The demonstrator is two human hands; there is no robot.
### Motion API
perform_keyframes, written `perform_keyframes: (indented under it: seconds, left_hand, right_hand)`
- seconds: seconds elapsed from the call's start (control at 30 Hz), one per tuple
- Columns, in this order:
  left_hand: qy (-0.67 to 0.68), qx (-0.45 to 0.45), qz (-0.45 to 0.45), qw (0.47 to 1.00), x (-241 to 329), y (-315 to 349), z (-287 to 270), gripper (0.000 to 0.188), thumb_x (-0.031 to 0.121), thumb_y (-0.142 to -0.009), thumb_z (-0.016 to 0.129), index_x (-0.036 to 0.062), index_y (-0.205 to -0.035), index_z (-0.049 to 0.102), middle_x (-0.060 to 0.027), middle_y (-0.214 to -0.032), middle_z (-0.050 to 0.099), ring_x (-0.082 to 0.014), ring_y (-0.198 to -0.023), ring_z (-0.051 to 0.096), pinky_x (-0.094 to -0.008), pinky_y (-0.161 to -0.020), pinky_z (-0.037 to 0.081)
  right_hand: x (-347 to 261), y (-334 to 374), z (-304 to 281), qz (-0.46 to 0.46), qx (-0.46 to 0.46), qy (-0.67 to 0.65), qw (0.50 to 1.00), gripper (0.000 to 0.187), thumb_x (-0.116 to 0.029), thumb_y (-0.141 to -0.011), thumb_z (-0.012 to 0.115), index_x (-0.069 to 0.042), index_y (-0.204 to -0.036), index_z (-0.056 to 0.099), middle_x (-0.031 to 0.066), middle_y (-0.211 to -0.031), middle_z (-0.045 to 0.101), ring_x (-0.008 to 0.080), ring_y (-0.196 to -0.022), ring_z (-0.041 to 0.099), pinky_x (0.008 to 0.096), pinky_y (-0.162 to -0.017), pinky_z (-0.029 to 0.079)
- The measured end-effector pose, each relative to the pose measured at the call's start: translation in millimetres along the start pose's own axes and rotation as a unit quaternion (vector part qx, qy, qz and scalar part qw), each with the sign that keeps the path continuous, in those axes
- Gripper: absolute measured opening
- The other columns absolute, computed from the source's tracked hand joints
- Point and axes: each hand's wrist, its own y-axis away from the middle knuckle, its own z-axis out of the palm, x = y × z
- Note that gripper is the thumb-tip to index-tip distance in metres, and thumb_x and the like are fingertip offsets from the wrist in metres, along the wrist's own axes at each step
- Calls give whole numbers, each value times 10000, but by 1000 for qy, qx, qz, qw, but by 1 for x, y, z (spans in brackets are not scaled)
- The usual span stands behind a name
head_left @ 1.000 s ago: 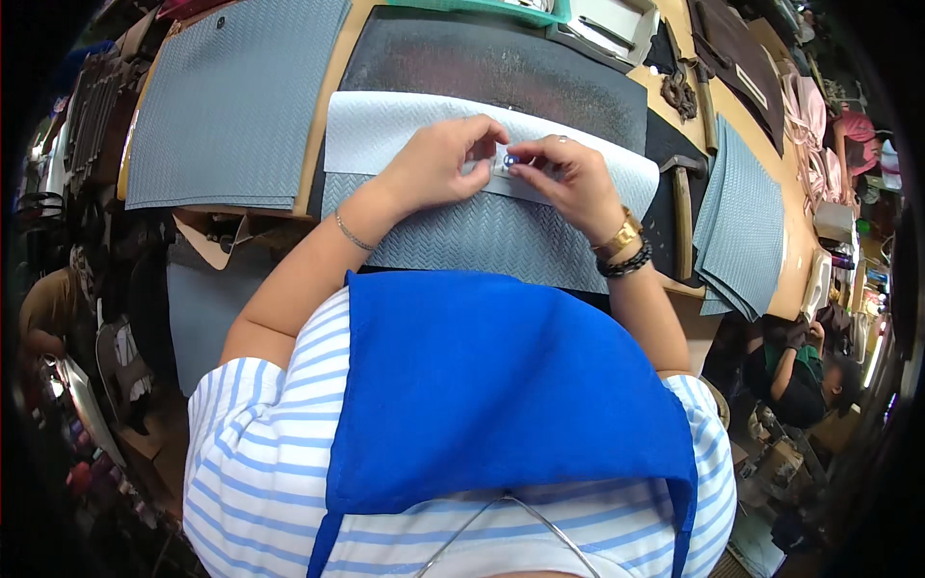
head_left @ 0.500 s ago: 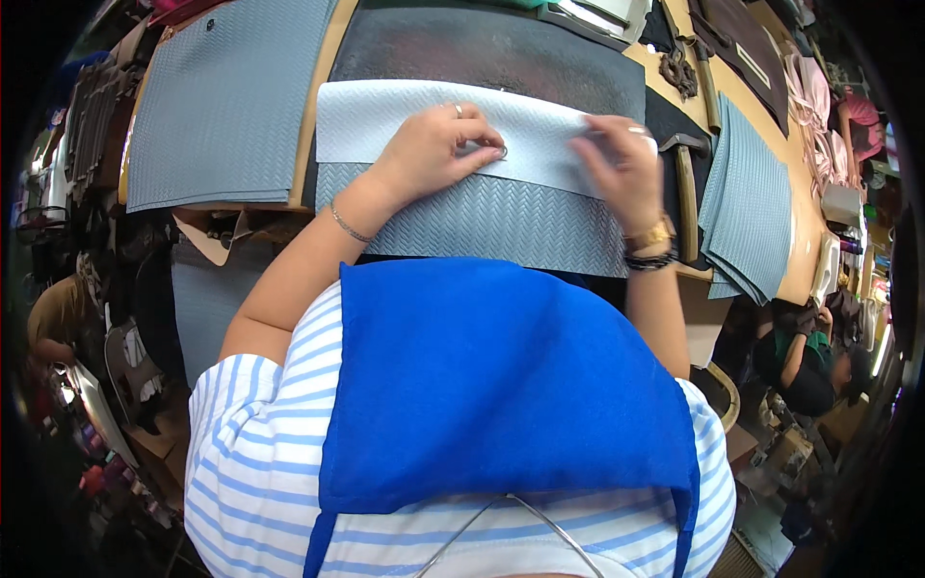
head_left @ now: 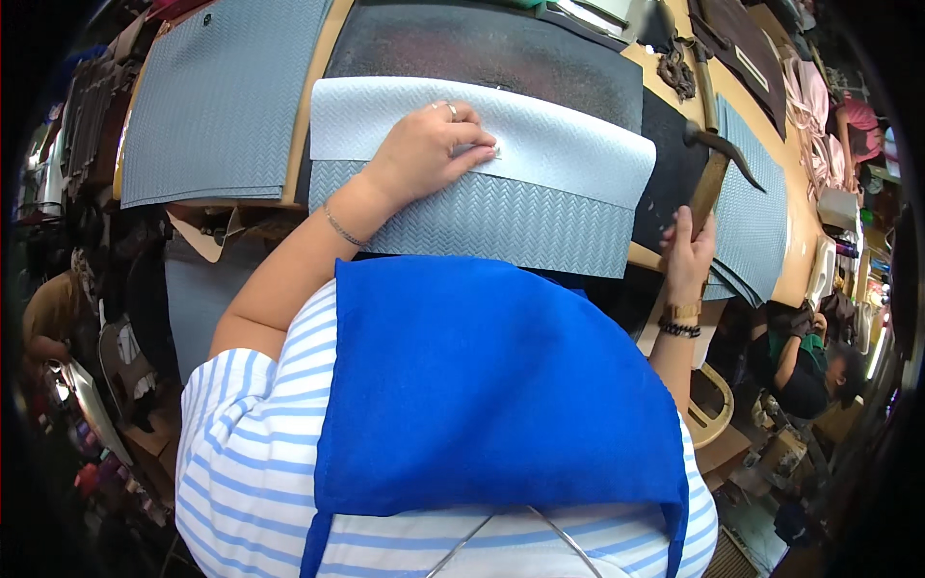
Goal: The person assembles leather pieces by hand, taking metal snaps from a tray, positioning them on the material, and then hammering them into place using a small hammer on a work surface.
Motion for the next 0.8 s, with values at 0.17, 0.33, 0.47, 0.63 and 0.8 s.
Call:
perform_keyframes:
  seconds: [0.17, 0.33, 0.47, 0.63, 0.8]
  left_hand:
    - [6, 1, -2, 1000, 2, 0, -3, 122, 161, -847, 825, 94, -945, 795, -58, -932, 700, -240, -830, 666, -351, -753, 543]
    - [17, 7, -7, 1000, -1, 1, -1, 103, 132, -849, 816, 87, -939, 791, -68, -938, 703, -255, -858, 679, -355, -767, 550]
    - [16, 7, -2, 1000, -3, 1, -1, 106, 129, -849, 813, 86, -942, 788, -75, -954, 704, -263, -875, 686, -361, -779, 555]
    - [18, 4, -18, 1000, -2, 3, -1, 107, 129, -847, 814, 89, -943, 789, -77, -961, 703, -264, -881, 689, -364, -784, 556]
    - [21, 0, -20, 1000, -1, 2, -1, 136, 137, -838, 822, 85, -958, 784, -87, -971, 704, -262, -886, 687, -368, -783, 554]
  right_hand:
    - [-34, 63, 59, -136, -135, -54, 980, 737, -46, -1040, 578, -131, -1664, 197, 84, -1444, 519, 49, -688, 514, 219, -581, 493]
    - [-48, 70, 91, -275, -245, 135, 920, 740, -17, -998, 622, -133, -1649, 290, 215, -1446, 606, 245, -1005, 721, 346, -813, 578]
    - [-49, 74, 93, -268, -226, 105, 930, 726, -46, -984, 659, -124, -1630, 337, 254, -1337, 661, 341, -1170, 698, 389, -947, 549]
    - [-55, 63, 93, -281, -251, 85, 923, 743, -45, -976, 666, -122, -1631, 326, 254, -1368, 644, 358, -1164, 695, 390, -946, 546]
    - [-65, 62, 91, -269, -263, 127, 918, 743, -35, -964, 666, -137, -1626, 344, 233, -1119, 695, 356, -943, 704, 425, -834, 549]
